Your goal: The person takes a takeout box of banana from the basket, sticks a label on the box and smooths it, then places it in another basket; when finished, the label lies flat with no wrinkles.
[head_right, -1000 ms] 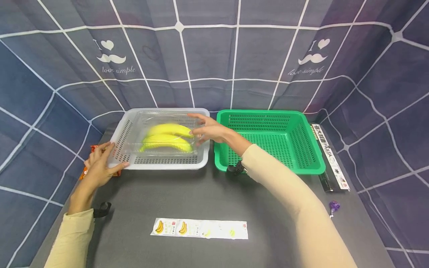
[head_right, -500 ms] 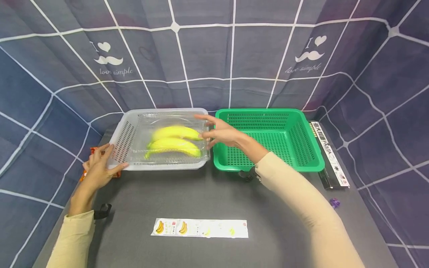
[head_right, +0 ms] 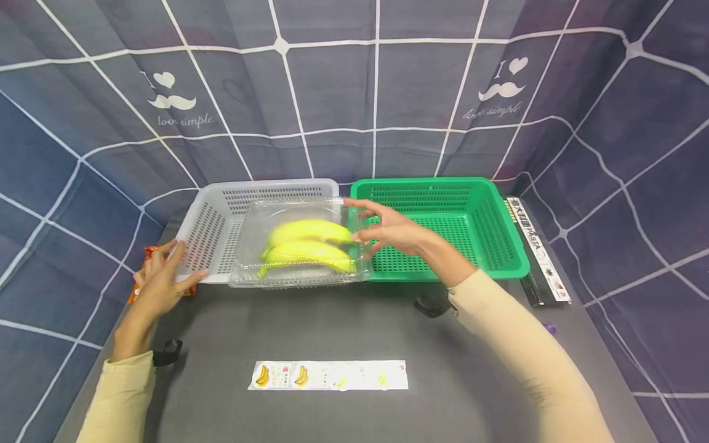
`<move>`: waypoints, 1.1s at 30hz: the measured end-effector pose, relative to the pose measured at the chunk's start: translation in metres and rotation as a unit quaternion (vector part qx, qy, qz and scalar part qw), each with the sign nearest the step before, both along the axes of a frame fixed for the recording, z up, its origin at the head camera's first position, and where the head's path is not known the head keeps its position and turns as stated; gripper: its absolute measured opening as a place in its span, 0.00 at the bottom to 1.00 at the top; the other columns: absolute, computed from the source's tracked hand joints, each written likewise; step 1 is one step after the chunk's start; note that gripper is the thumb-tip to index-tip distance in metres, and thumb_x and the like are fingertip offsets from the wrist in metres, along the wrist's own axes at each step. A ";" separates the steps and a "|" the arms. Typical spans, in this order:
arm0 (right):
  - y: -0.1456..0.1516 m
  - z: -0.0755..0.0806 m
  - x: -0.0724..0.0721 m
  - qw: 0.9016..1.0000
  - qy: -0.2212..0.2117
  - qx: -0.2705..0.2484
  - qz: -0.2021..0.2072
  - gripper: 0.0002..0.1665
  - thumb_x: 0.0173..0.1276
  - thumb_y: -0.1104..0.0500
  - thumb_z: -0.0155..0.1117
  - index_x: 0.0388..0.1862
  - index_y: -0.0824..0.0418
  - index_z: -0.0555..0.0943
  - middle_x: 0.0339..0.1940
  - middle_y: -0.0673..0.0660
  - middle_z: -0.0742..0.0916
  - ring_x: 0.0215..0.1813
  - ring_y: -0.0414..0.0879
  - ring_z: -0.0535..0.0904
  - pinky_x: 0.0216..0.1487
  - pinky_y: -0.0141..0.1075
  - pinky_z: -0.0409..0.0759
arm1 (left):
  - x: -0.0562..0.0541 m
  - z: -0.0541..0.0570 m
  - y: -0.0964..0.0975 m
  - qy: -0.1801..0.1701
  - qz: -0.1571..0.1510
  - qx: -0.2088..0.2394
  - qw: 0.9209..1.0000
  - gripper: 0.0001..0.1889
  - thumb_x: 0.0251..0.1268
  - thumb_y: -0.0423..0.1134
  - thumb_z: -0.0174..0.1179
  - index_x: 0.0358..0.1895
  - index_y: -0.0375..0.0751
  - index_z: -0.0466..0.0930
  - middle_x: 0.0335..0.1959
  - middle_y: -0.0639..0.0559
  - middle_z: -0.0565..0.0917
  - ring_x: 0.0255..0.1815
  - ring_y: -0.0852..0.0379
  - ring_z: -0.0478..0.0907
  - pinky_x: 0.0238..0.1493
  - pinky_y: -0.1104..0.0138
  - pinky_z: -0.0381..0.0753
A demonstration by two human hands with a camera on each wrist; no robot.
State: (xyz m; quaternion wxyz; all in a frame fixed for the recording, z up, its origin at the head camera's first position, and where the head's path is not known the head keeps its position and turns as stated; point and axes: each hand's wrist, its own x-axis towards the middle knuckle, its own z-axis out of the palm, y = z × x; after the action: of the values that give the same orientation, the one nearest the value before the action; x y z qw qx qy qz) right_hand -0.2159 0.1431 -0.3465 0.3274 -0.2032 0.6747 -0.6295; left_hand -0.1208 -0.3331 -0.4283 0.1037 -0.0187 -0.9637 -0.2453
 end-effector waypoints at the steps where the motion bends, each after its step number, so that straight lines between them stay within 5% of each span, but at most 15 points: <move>1: 0.002 -0.001 0.002 1.000 0.000 -0.002 -0.001 0.47 0.66 0.66 0.63 0.79 0.47 0.55 0.74 0.67 0.53 0.63 0.71 0.69 0.43 0.57 0.83 | 0.000 0.000 0.000 0.000 0.001 0.001 1.000 0.50 0.60 0.58 0.65 0.76 0.32 0.52 0.73 0.30 0.54 0.67 0.24 0.51 0.56 0.36 0.42; 13: 0.024 -0.006 0.033 0.999 -0.007 -0.030 -0.006 0.46 0.67 0.70 0.57 0.80 0.50 0.53 0.73 0.67 0.56 0.56 0.63 0.72 0.42 0.60 0.82 | 0.000 -0.001 0.001 -0.004 0.001 -0.005 1.000 0.49 0.62 0.60 0.63 0.76 0.32 0.51 0.73 0.30 0.53 0.68 0.23 0.50 0.55 0.37 0.43; 17: 0.029 -0.006 0.045 1.000 -0.003 -0.027 -0.012 0.48 0.65 0.71 0.60 0.80 0.50 0.53 0.74 0.64 0.56 0.46 0.54 0.77 0.41 0.59 0.82 | 0.001 -0.002 0.000 0.001 -0.001 0.001 1.000 0.49 0.62 0.59 0.63 0.76 0.32 0.51 0.73 0.30 0.53 0.67 0.23 0.50 0.58 0.36 0.41; 33: 0.053 -0.022 0.109 0.996 0.092 -0.013 0.013 0.47 0.67 0.68 0.63 0.79 0.55 0.53 0.74 0.67 0.57 0.35 0.40 0.78 0.30 0.45 0.83 | -0.002 -0.003 -0.001 -0.002 -0.005 0.009 1.000 0.48 0.64 0.59 0.61 0.76 0.32 0.50 0.73 0.30 0.51 0.68 0.23 0.49 0.60 0.36 0.40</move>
State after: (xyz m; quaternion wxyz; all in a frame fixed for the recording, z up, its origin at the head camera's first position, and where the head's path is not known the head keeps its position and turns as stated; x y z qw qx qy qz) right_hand -0.1064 0.1961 -0.3686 0.2693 -0.2734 0.6910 -0.6126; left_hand -0.1224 -0.3346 -0.4317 0.1007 -0.0226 -0.9616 -0.2543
